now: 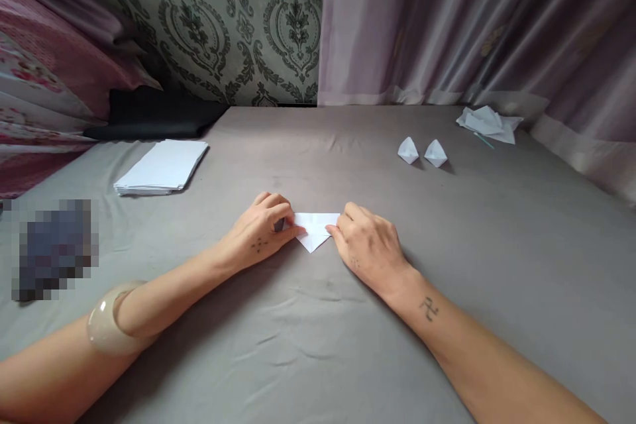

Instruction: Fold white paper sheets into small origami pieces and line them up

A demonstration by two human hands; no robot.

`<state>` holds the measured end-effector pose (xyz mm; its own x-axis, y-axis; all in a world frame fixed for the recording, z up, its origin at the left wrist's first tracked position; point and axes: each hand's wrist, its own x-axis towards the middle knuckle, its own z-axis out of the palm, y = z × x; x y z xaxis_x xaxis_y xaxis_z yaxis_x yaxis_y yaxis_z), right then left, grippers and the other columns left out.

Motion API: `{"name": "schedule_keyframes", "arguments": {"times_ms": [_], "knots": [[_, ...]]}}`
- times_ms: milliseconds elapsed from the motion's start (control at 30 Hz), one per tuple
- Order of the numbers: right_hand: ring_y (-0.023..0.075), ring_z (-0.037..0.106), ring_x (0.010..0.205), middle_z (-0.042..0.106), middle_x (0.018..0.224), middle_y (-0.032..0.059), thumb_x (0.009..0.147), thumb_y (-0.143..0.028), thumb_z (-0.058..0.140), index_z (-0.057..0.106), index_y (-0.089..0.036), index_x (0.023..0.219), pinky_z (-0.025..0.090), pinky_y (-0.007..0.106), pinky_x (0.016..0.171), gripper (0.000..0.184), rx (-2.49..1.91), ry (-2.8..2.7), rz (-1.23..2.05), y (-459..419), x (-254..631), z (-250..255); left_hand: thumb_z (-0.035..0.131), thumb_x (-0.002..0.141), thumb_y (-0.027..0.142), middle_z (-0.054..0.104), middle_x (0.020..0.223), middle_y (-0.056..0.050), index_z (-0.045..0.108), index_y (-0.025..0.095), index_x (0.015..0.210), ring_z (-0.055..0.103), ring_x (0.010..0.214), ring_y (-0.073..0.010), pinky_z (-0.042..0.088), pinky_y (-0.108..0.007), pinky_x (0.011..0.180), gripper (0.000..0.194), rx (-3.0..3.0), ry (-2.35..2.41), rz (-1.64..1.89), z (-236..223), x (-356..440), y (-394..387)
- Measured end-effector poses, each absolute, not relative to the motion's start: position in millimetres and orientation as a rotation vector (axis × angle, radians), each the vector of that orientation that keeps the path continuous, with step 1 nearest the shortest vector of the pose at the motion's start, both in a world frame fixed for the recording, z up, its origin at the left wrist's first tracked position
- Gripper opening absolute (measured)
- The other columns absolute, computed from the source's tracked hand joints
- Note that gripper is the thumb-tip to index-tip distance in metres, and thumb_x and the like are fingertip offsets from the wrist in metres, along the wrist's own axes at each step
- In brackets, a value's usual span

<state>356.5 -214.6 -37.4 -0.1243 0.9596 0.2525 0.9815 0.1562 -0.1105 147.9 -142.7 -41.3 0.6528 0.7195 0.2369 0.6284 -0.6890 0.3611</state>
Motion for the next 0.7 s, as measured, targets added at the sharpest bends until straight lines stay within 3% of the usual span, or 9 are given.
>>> {"name": "schedule_keyframes", "arguments": {"times_ms": [100, 200, 300, 500, 600, 700], "knots": [[0.0149, 0.056, 0.075, 0.063, 0.090, 0.0011, 0.085, -0.036, 0.061, 0.063, -0.021, 0.085, 0.039, 0.027, 0.059, 0.015, -1.854, -1.976, 0.140, -203, 363, -44, 0.068, 0.079, 0.044, 0.056, 0.099, -0.007, 0.060, 0.019, 0.098, 0.048, 0.090, -0.0210, 0.046, -0.035, 0.076, 0.033, 2.455, 1.149, 0.527, -46, 149, -135], [0.0199, 0.055, 0.098, 0.063, 0.112, 0.0032, 0.085, -0.032, 0.060, 0.060, -0.025, 0.115, 0.045, 0.031, 0.078, 0.031, -1.700, -1.970, 0.303, -197, 365, -46, 0.069, 0.077, 0.043, 0.054, 0.100, -0.006, 0.061, 0.020, 0.095, 0.048, 0.092, -0.0214, 0.044, -0.038, 0.081, 0.031, 2.355, 1.157, 0.456, -43, 151, -131], [0.0218, 0.051, 0.106, 0.060, 0.123, 0.0044, 0.087, -0.029, 0.056, 0.053, -0.027, 0.127, 0.043, 0.037, 0.090, 0.041, -1.622, -2.018, 0.443, -196, 364, -42, 0.069, 0.076, 0.042, 0.055, 0.098, -0.004, 0.062, 0.020, 0.088, 0.049, 0.090, -0.0202, 0.043, -0.037, 0.080, 0.026, 2.300, 1.154, 0.368, -36, 152, -129], [0.0216, 0.052, 0.108, 0.062, 0.118, 0.0040, 0.083, -0.029, 0.058, 0.055, -0.028, 0.126, 0.043, 0.039, 0.093, 0.043, -1.614, -2.017, 0.630, -195, 364, -33, 0.060, 0.081, 0.032, 0.056, 0.071, 0.002, 0.055, 0.017, 0.085, 0.045, 0.062, -0.0105, 0.037, -0.024, 0.057, 0.016, 2.034, 0.935, 0.371, -35, 149, -129], [0.0195, 0.058, 0.095, 0.066, 0.109, 0.0032, 0.078, -0.030, 0.062, 0.059, -0.027, 0.123, 0.047, 0.035, 0.082, 0.045, -1.636, -1.931, 0.802, -193, 368, -29, 0.059, 0.081, 0.030, 0.055, 0.073, 0.001, 0.054, 0.017, 0.090, 0.047, 0.063, -0.0100, 0.038, -0.023, 0.055, 0.016, 1.913, 0.823, 0.453, -36, 150, -130], [0.0163, 0.060, 0.077, 0.069, 0.091, 0.0021, 0.077, -0.032, 0.062, 0.069, -0.021, 0.104, 0.047, 0.028, 0.068, 0.030, -1.550, -1.837, 1.095, -192, 372, -22, 0.061, 0.082, 0.031, 0.058, 0.085, -0.002, 0.057, 0.016, 0.095, 0.051, 0.071, -0.0111, 0.041, -0.024, 0.060, 0.021, 1.881, 0.792, 0.536, -31, 151, -131]]}}
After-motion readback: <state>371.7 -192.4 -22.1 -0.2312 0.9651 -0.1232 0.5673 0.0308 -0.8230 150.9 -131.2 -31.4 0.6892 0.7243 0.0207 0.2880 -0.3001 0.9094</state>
